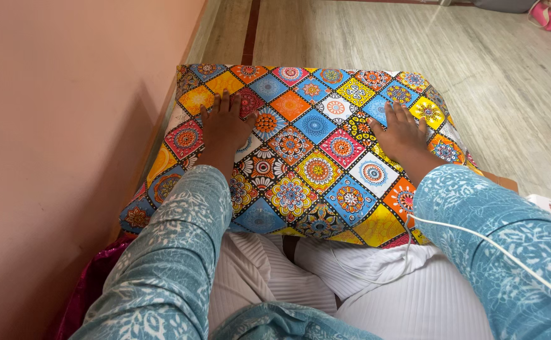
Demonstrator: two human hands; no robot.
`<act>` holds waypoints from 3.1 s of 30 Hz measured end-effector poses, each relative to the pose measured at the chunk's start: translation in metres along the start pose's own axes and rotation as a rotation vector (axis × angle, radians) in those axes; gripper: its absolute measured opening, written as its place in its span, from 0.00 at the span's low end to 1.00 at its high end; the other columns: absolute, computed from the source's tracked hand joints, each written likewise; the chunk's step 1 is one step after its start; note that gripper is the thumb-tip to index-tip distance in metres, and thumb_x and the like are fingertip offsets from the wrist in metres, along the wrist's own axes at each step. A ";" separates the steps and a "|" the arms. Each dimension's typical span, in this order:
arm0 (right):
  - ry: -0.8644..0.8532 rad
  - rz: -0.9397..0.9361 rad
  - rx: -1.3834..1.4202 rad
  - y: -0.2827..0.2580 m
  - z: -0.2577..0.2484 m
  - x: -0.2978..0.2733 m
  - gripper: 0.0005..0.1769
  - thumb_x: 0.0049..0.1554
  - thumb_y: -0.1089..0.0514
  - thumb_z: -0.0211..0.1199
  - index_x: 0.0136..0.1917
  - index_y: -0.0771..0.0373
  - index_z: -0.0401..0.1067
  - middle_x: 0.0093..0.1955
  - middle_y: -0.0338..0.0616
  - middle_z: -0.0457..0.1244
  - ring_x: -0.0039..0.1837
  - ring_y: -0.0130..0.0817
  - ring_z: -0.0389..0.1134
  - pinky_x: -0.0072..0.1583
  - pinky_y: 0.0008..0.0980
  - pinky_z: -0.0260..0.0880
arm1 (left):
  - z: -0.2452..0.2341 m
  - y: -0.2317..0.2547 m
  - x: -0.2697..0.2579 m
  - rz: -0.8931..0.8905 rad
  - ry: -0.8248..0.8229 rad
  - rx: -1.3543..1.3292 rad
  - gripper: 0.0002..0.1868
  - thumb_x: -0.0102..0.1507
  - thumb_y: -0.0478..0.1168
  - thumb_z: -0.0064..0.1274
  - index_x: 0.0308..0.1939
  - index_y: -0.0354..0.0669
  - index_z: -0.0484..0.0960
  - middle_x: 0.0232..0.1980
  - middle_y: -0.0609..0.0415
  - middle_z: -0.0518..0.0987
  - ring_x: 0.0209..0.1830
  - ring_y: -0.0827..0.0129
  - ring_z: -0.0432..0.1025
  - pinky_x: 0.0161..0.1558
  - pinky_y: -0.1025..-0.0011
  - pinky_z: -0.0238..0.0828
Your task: The person wraps a small cardboard box with shiny blue metallic wrapping paper. They unfold the paper, place the box on it, fold the paper around the box, and smooth the edges. The process is shown from start to near completion.
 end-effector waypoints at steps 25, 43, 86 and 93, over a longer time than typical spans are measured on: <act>0.003 -0.002 0.011 -0.001 -0.001 -0.002 0.45 0.62 0.26 0.39 0.83 0.51 0.47 0.86 0.41 0.39 0.85 0.38 0.37 0.78 0.60 0.31 | 0.002 -0.001 0.003 0.000 0.011 -0.017 0.42 0.67 0.70 0.28 0.81 0.59 0.50 0.84 0.53 0.44 0.84 0.59 0.39 0.77 0.45 0.26; 0.047 -0.025 0.035 0.001 -0.002 -0.002 0.42 0.62 0.27 0.41 0.81 0.48 0.52 0.85 0.41 0.42 0.85 0.38 0.39 0.78 0.60 0.30 | 0.004 -0.002 0.003 0.021 0.061 -0.041 0.39 0.68 0.68 0.31 0.79 0.58 0.55 0.84 0.52 0.48 0.83 0.58 0.42 0.77 0.46 0.29; 0.324 -0.200 0.240 0.000 -0.023 -0.015 0.25 0.63 0.40 0.61 0.65 0.56 0.77 0.71 0.48 0.65 0.70 0.47 0.64 0.70 0.47 0.59 | -0.052 -0.051 -0.125 0.147 0.190 -0.078 0.27 0.68 0.58 0.44 0.68 0.56 0.74 0.76 0.52 0.64 0.80 0.57 0.50 0.74 0.37 0.36; 0.329 -0.197 0.250 -0.002 -0.026 -0.017 0.25 0.63 0.39 0.62 0.65 0.54 0.77 0.72 0.47 0.64 0.71 0.47 0.65 0.71 0.47 0.61 | -0.040 -0.064 -0.134 0.084 0.166 -0.126 0.31 0.67 0.58 0.45 0.72 0.54 0.68 0.78 0.53 0.61 0.79 0.59 0.51 0.75 0.41 0.36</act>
Point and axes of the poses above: each hand's wrist, its own x-axis towards the middle knuckle, its own z-axis out of the palm, y = z × x, the point moved 7 cm from there along x, towards the middle knuckle
